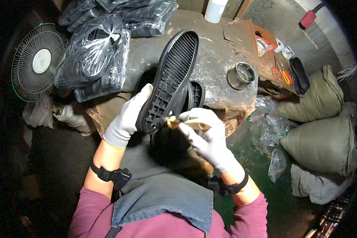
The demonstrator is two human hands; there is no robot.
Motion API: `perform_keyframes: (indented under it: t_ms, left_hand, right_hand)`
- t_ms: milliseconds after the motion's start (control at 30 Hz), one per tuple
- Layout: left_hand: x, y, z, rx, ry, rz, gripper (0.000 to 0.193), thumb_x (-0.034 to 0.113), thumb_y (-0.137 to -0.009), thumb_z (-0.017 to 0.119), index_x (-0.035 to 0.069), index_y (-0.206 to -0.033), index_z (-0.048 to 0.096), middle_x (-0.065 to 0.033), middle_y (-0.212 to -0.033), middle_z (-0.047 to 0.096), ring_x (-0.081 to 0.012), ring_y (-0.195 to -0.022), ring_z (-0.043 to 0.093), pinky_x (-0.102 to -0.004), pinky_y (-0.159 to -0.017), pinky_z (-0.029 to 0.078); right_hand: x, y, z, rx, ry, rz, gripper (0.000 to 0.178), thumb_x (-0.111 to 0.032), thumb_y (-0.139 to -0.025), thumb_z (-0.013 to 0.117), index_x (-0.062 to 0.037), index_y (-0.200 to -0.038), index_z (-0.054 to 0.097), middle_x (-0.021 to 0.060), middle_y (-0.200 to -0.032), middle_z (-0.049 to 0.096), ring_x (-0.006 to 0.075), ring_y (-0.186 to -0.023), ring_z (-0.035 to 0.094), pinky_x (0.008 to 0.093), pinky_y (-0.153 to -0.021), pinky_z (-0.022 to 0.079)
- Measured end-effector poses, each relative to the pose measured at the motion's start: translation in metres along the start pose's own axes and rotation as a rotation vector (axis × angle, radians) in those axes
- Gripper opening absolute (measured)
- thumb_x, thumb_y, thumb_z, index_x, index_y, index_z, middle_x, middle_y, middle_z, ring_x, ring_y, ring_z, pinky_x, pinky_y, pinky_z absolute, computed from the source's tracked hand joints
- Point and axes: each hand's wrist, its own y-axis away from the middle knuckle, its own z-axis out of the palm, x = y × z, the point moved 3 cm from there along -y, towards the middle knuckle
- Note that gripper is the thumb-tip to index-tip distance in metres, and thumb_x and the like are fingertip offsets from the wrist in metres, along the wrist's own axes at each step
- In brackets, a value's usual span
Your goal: The person applies liquid to the soles of black shoes using a brush, handling them one at a time from a stack. They periodically dip the brush into a small metal container to coat the bottom and sides of each sole before setting it down.
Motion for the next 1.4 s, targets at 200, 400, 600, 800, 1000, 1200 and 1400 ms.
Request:
perform_keyframes:
  t_ms: [200,400,600,800,1000,1200,1400]
  left_hand:
    - [0.001,0.011,0.006,0.002,-0.386,0.131,0.050,0.032,-0.108,0.036,0.002,-0.148,0.039,-0.0069,-0.135,0.057,-0.0136,-0.116,0.059,-0.0278,-0.098,0.048]
    - [-0.015,0.019,-0.002,0.042,-0.340,0.055,0.049,0.030,-0.107,0.043,0.001,-0.146,0.042,-0.0078,-0.130,0.060,-0.0131,-0.110,0.062,-0.0273,-0.094,0.051]
    - [-0.029,0.032,0.004,0.061,0.012,-0.081,0.046,0.035,-0.106,0.042,0.004,-0.139,0.048,-0.0123,-0.118,0.065,-0.0220,-0.095,0.069,-0.0377,-0.081,0.059]
    - [-0.033,0.042,0.008,0.011,0.194,-0.245,0.049,0.036,-0.107,0.035,0.000,-0.138,0.047,-0.0205,-0.122,0.063,-0.0319,-0.100,0.069,-0.0435,-0.082,0.061]
    - [-0.036,0.035,-0.002,-0.079,0.655,-0.340,0.063,0.049,-0.104,0.032,-0.001,-0.141,0.042,-0.0315,-0.130,0.054,-0.0582,-0.104,0.059,-0.0710,-0.082,0.052]
    - [-0.037,0.038,-0.004,-0.181,0.645,-0.319,0.065,0.051,-0.104,0.032,-0.001,-0.142,0.040,-0.0344,-0.126,0.056,-0.0586,-0.101,0.060,-0.0683,-0.083,0.053]
    - [-0.047,0.036,-0.011,-0.145,0.723,-0.378,0.063,0.049,-0.103,0.032,0.003,-0.145,0.040,-0.0309,-0.132,0.054,-0.0625,-0.107,0.055,-0.0745,-0.087,0.046]
  right_hand:
    - [0.009,-0.045,-0.031,0.128,0.235,0.039,0.014,-0.008,-0.081,0.077,-0.0049,-0.094,0.071,0.0084,-0.097,0.072,0.0190,-0.087,0.067,0.0318,-0.080,0.052]
    - [0.005,-0.097,-0.063,0.262,0.703,-0.396,0.012,-0.011,-0.080,0.077,-0.0082,-0.089,0.069,0.0068,-0.095,0.072,0.0259,-0.087,0.067,0.0338,-0.081,0.051]
    - [0.005,-0.081,-0.050,0.097,0.756,-0.625,0.019,-0.009,-0.076,0.078,-0.0129,-0.092,0.068,0.0048,-0.089,0.069,0.0260,-0.081,0.063,0.0357,-0.075,0.048]
    - [-0.001,-0.115,-0.054,0.068,0.856,-0.824,0.024,-0.013,-0.077,0.078,-0.0144,-0.099,0.069,0.0039,-0.090,0.070,0.0247,-0.084,0.066,0.0374,-0.084,0.051]
    - [0.001,-0.114,-0.036,0.100,0.786,-0.798,0.026,-0.013,-0.077,0.080,-0.0154,-0.102,0.072,0.0036,-0.099,0.071,0.0253,-0.092,0.067,0.0385,-0.090,0.051]
    - [0.050,-0.081,-0.048,0.371,0.487,-0.448,0.018,-0.009,-0.081,0.077,-0.0087,-0.098,0.072,0.0061,-0.099,0.072,0.0235,-0.093,0.066,0.0340,-0.087,0.050]
    - [0.052,-0.064,0.004,0.245,0.320,-0.444,0.014,-0.008,-0.080,0.077,-0.0076,-0.093,0.073,0.0073,-0.102,0.073,0.0257,-0.097,0.066,0.0366,-0.090,0.050]
